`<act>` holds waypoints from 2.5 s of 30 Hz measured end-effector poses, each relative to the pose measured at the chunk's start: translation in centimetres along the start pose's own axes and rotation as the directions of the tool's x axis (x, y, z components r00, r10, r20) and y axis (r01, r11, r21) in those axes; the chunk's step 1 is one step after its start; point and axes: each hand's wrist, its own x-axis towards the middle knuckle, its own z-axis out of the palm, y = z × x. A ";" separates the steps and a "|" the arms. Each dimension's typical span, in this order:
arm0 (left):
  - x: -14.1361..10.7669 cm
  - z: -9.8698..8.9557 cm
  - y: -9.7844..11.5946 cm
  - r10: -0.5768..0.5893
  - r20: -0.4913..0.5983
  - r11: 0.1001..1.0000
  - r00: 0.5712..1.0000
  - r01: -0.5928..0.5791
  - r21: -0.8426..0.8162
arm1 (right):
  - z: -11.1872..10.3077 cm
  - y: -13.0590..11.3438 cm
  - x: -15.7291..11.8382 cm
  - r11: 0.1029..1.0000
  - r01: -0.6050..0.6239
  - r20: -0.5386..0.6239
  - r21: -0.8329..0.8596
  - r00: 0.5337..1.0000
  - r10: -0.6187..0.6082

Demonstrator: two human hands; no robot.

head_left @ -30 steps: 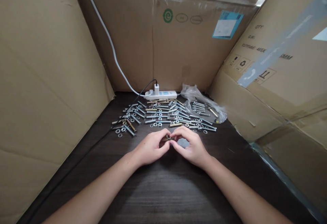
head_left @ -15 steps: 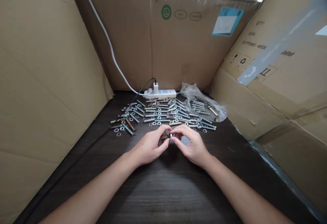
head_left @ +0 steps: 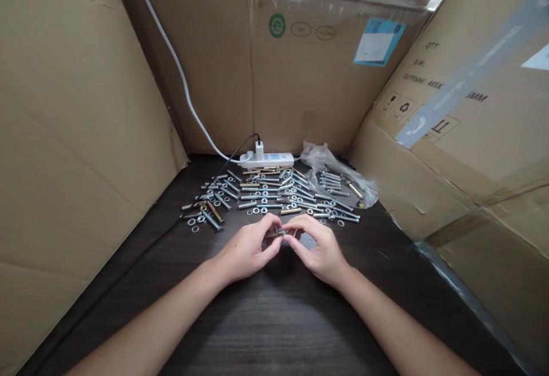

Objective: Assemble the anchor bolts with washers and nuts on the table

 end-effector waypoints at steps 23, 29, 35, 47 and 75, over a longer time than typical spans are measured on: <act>-0.1 -0.1 0.2 -0.013 0.015 0.986 1.000 0.010 0.168 | 0.6 0.9 -0.1 0.954 -0.248 0.012 0.168 0.968 0.249; -0.2 0.0 0.5 -0.020 0.025 0.989 0.999 0.016 0.149 | 0.8 1.0 -0.1 0.912 -0.339 0.043 0.230 0.940 0.339; -0.2 0.2 0.6 -0.010 0.027 0.996 1.000 0.007 0.087 | 1.0 1.1 0.0 0.829 -0.424 0.089 0.365 0.902 0.423; -0.1 0.2 0.1 -0.029 -0.032 0.999 0.999 0.030 0.038 | 0.5 0.5 0.0 0.862 -0.369 0.134 0.348 0.929 0.344; -0.2 0.2 -0.1 0.000 -0.039 0.990 0.999 0.005 0.142 | 0.8 0.3 -0.4 0.984 -0.178 0.029 0.024 0.984 0.177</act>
